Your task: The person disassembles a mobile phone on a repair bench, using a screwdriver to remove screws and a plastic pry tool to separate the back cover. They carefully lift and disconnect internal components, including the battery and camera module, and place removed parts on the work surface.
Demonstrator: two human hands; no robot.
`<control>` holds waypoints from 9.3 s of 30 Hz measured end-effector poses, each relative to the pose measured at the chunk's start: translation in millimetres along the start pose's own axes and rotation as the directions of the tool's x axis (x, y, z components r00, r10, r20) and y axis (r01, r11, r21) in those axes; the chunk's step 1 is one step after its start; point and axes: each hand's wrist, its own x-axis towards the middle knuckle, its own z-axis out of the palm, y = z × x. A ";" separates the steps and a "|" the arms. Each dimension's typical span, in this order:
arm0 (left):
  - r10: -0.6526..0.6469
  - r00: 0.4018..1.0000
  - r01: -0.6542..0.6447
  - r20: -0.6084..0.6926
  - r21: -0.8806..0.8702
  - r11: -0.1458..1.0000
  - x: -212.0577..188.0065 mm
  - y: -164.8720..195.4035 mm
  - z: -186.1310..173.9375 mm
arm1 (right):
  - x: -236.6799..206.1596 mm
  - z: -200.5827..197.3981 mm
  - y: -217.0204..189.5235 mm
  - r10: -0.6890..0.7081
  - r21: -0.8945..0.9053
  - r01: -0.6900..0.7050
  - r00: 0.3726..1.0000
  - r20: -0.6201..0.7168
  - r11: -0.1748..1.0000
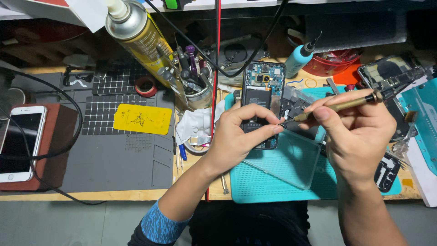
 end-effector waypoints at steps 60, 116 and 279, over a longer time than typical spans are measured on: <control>0.089 0.971 -0.128 -0.222 -0.165 0.978 12.6 -16.8 -0.7 | -0.1 30.2 0.6 -0.424 -0.468 0.601 0.795 0.434 0.648; 0.018 0.948 -0.092 -0.318 -0.221 0.971 21.0 -34.0 -6.4 | 17.5 39.3 -2.9 -0.304 -0.410 0.473 0.859 0.412 0.780; -0.076 0.993 0.112 0.091 -0.516 0.849 -5.5 -17.2 -11.9 | 23.7 -38.4 56.1 0.247 -0.922 -0.040 0.967 0.060 0.384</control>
